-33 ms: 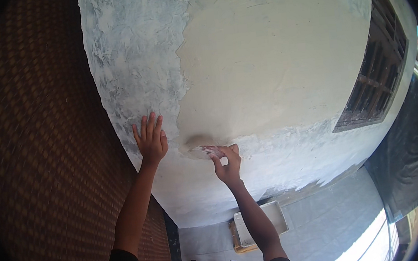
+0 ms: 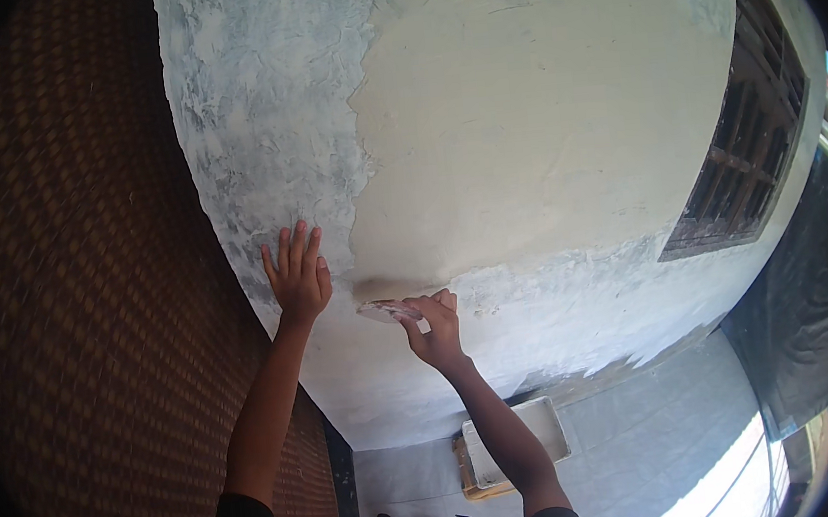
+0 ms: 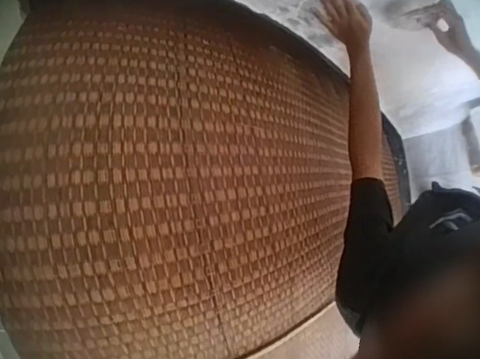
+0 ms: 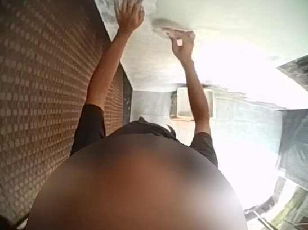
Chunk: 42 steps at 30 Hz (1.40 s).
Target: The person applies wall filler to a damaged section of an exterior wall using a putty knife.
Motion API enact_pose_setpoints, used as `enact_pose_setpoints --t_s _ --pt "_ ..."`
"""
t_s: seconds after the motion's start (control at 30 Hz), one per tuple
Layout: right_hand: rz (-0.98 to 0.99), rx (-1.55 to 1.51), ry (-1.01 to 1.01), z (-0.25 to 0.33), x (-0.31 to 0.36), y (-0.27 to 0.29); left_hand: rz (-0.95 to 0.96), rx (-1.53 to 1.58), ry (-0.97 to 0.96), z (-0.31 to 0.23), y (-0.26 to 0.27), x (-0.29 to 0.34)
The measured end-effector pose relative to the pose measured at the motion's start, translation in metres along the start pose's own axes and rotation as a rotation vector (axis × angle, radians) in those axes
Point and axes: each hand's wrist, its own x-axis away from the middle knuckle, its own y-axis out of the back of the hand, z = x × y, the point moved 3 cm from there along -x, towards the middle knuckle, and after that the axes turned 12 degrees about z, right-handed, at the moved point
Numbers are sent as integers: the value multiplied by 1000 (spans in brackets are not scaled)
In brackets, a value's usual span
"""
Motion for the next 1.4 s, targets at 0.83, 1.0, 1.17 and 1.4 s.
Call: enact_pose_setpoints --t_s 0.83,1.0,1.17,1.4 --pt "-370 -17 -397 -62 2 38 -11 -24 -47 -2 0 -2" --pt "-1035 -334 -568 -80 16 108 -6 -31 -35 -2 1 -1" --pt "-362 -136 -281 -41 23 29 -14 -11 -37 -4 -1 -2" --pt "-186 91 -190 -37 19 -14 -11 -16 -26 -1 -2 0"
